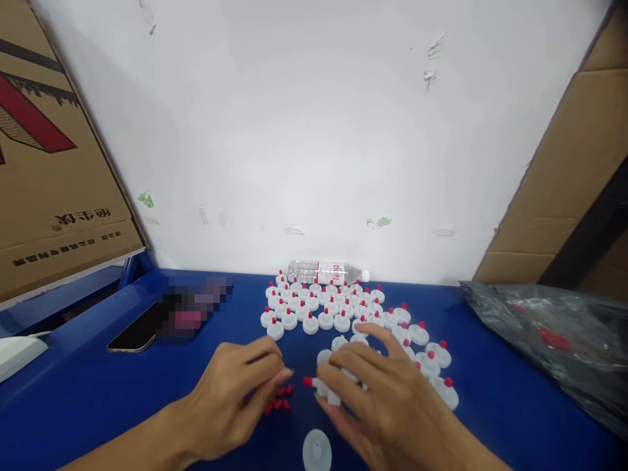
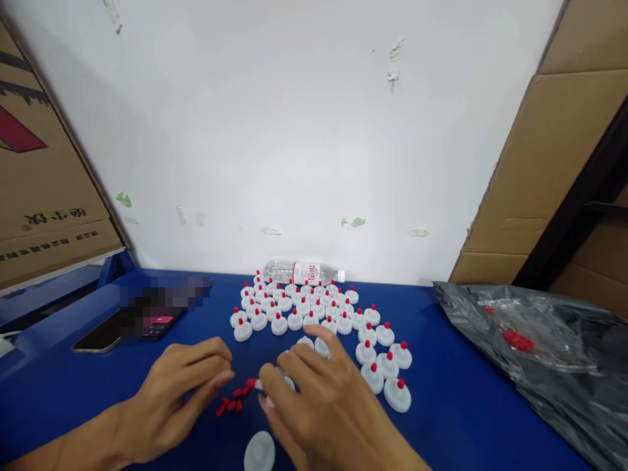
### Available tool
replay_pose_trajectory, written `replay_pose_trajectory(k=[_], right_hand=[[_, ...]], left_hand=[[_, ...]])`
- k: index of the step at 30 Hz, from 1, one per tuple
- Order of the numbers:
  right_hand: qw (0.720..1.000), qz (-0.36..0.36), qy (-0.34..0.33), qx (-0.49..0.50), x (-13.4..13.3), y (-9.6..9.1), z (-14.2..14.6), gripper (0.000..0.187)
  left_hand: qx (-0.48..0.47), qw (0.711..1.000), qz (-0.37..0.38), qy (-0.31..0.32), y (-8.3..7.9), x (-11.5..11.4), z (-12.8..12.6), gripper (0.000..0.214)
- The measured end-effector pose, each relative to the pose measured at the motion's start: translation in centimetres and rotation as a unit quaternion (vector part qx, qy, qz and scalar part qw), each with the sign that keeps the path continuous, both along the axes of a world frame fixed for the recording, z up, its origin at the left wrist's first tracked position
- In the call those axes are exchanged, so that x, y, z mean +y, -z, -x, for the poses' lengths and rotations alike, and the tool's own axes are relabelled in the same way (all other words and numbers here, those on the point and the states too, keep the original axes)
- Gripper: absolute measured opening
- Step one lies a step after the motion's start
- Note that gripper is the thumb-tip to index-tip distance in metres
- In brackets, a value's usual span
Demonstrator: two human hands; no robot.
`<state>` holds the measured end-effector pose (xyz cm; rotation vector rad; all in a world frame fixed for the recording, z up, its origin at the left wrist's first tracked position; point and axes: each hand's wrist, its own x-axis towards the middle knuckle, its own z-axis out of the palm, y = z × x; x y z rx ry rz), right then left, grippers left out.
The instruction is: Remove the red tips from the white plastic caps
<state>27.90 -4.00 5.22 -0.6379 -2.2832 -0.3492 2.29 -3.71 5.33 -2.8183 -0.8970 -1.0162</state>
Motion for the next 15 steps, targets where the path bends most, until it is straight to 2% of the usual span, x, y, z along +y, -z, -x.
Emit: replay_pose_trajectory(k=[2,5,7,10,13,15], right_hand=[[1.0,0.015,0.009,0.007,0.4,-0.1,-0.7,0.014],[0.999,0.033,0.008,0.005,0.8,0.2,-1.2,0.013],[1.0,0.024,-0.008,-0.011,0.6,0.5,-0.8,0.013],[0.999,-0.011,-0.03,-0.034,0.2,1.0,0.4,0.014],[0.998,-0.041,-0.042,-0.029,-0.2,1.0,1.4,0.02],[0.997,-0.057,-0.041,-0.027,-0.4,0.7,1.7,0.02]], left_hand=[[-0.017,1.0,0.014,-0.019,0.2,0.2,0.1,0.03],[0.022,0.998,0.045,-0.025,0.5,0.0,-0.1,0.013],[0.053,0.997,0.052,-0.021,0.7,-0.4,-0.2,0.021],[0.068,0.997,0.039,0.019,0.8,-0.9,-0.2,0.016],[0.063,0.995,0.023,0.07,0.6,-1.2,-0.2,0.026],[0.046,0.994,0.048,0.086,0.5,-1.3,-0.3,0.028]])
